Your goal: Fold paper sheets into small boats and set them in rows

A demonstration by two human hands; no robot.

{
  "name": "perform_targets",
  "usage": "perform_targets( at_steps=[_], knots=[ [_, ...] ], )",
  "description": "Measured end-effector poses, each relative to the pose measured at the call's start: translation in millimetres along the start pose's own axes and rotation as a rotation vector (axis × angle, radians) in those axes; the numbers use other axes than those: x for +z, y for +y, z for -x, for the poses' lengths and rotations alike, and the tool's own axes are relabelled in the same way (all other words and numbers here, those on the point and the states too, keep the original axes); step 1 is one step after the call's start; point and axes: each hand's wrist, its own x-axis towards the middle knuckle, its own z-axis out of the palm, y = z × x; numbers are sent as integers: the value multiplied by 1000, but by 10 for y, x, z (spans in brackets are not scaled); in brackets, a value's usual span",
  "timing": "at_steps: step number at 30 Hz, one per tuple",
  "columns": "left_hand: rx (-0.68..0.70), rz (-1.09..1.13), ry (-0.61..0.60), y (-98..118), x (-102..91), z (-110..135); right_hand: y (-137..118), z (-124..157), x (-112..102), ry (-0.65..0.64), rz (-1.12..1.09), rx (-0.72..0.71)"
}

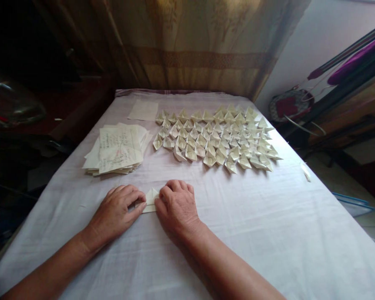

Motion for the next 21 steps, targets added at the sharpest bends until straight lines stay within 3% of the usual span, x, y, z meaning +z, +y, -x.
perform_targets(
  at_steps=[5, 12, 17, 21],
  knots=[
    [-49, -15, -3, 49, 13, -32, -79, -13, 22, 6, 28, 36],
    [-49, 28, -60, 12, -39, -50, 186, 94, -29, 43, -114, 62],
    [-49, 18, -160, 48, -147, -149, 243, 125, -24, 76, -130, 50],
    [83, -111, -170, 103, -237, -259, 245, 126, -3, 100, -136, 32]
  ],
)
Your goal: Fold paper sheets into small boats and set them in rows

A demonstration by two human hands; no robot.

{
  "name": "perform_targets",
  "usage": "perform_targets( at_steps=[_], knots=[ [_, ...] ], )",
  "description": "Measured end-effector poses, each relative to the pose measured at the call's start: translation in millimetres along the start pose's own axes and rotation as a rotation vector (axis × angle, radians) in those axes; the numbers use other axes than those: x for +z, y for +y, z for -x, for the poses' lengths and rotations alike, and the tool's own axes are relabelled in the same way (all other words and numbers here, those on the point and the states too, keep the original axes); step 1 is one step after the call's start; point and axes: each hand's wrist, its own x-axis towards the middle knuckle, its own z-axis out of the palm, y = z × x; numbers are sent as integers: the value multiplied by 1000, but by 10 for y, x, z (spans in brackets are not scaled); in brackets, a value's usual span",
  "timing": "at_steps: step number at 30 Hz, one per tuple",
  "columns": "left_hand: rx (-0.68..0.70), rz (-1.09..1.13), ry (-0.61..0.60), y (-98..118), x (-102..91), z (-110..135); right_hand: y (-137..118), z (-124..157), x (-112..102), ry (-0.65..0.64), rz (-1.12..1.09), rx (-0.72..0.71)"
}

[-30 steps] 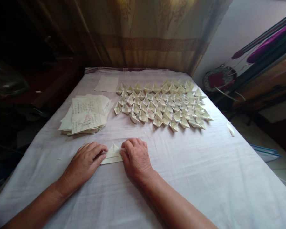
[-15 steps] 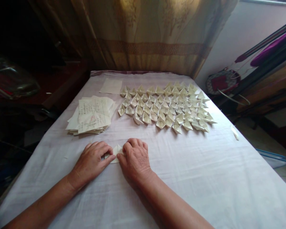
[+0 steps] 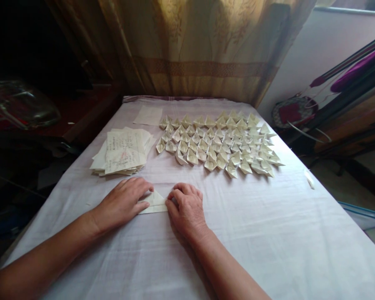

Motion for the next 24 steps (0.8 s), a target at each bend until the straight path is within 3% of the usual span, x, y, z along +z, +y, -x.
perform_targets(
  at_steps=[3, 6, 15, 18, 22, 24],
  knots=[
    [158, -106, -63, 23, -76, -93, 11, 1, 8, 3, -7, -1],
    [224, -164, -142, 61, -146, -215, 19, 3, 10, 2, -9, 5],
    [157, -175, -334, 110, -234, -387, 54, 16, 23, 30, -56, -6],
    [125, -32, -322, 39, -241, -371, 57, 14, 24, 37, -82, -17],
    [-29, 529, -220, -19, -172, -340, 36, 0, 9, 74, -201, -6],
    [-47, 673, -168, -17, -75, -321, 1, -5, 4, 68, -309, 24]
  ],
)
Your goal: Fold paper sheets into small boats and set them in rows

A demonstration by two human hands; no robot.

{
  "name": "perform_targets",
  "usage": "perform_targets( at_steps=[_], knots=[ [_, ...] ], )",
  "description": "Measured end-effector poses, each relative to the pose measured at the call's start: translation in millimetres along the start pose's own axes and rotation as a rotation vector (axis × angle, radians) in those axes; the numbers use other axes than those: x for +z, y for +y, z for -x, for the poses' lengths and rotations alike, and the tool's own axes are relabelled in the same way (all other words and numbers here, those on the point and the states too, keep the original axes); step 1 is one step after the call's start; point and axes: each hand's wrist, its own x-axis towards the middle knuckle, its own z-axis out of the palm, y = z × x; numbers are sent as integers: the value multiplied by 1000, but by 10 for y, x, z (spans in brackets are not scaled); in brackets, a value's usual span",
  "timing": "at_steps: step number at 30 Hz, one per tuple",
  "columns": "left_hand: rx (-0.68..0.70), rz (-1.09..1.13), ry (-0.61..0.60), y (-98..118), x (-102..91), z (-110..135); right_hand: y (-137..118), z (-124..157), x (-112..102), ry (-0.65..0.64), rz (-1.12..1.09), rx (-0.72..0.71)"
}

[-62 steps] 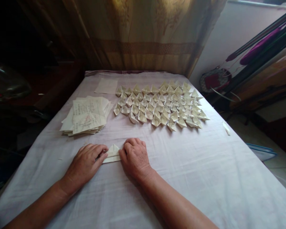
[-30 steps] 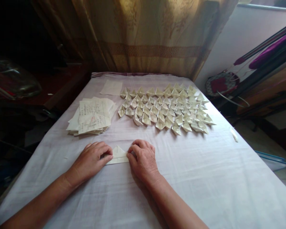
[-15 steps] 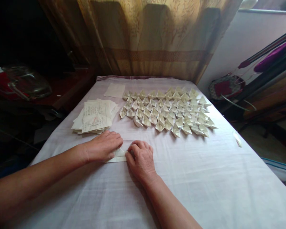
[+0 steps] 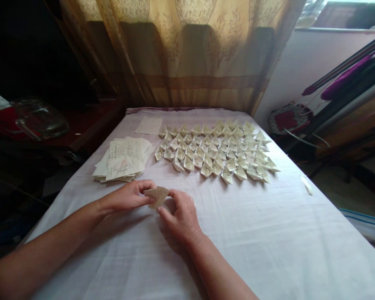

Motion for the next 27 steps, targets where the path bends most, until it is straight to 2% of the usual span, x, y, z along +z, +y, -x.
perform_targets(
  at_steps=[3, 6, 7, 9, 11, 13, 15, 18, 20, 24, 27],
  knots=[
    [32, 381, 80, -90, 162, 4, -57, 7, 38, -52, -190, 35],
    [56, 428, 124, -129, 284, 38, -67, 14, 60, -23, -176, -16],
    [68, 364, 162, -127, 305, 60, -57, 10, 49, 12, -109, -56],
    [121, 146, 311, -110, 318, 119, -30, -12, -5, 98, 81, -157],
    [229, -135, 485, -92, 308, 185, -12, -51, -86, 117, 266, -260],
    [363, -406, 581, -89, 298, 244, -16, -94, -160, 127, 405, -353],
    [477, -619, 612, -108, 304, 283, -36, -123, -196, 133, 516, -391],
    [551, -794, 669, -172, 347, 314, -59, -119, -172, 108, 619, -404],
    [542, -849, 663, -224, 384, 340, -61, -86, -134, 57, 650, -415],
    [489, -874, 550, -289, 439, 457, -57, 4, -88, -70, 663, -426],
    [470, -851, 498, -292, 468, 559, -62, 59, -93, -103, 650, -431]
  ],
)
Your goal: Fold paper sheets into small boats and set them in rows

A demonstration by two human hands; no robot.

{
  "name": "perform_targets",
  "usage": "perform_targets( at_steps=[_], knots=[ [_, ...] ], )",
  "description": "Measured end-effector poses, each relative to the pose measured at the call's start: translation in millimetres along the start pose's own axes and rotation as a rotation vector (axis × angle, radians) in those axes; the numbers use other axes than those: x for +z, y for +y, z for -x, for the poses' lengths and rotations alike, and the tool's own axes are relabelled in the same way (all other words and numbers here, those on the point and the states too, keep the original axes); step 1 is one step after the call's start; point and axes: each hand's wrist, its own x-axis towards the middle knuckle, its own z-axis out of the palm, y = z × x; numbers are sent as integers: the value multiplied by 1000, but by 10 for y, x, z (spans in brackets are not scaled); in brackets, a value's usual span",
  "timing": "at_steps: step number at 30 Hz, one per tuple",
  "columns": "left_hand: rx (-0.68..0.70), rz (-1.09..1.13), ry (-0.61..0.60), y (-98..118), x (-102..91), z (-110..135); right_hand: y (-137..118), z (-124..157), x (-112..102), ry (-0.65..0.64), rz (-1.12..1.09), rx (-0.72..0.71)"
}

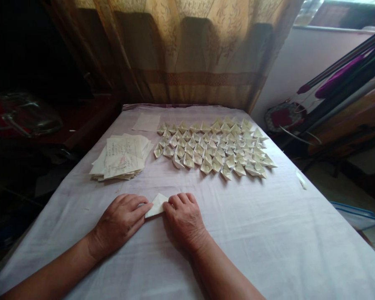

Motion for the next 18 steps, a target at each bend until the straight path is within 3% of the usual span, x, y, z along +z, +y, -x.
perform_targets(
  at_steps=[6, 13, 18],
  knots=[
    [49, 26, 45, 60, 10, 36, 12, 70, -29, -41, -71, -15],
    [-88, 171, -7, 72, 8, 44, 293, 128, -2, -53, -405, 65],
    [-128, 194, 3, 74, 21, 64, 372, 108, 9, -92, -466, 130]
  ],
)
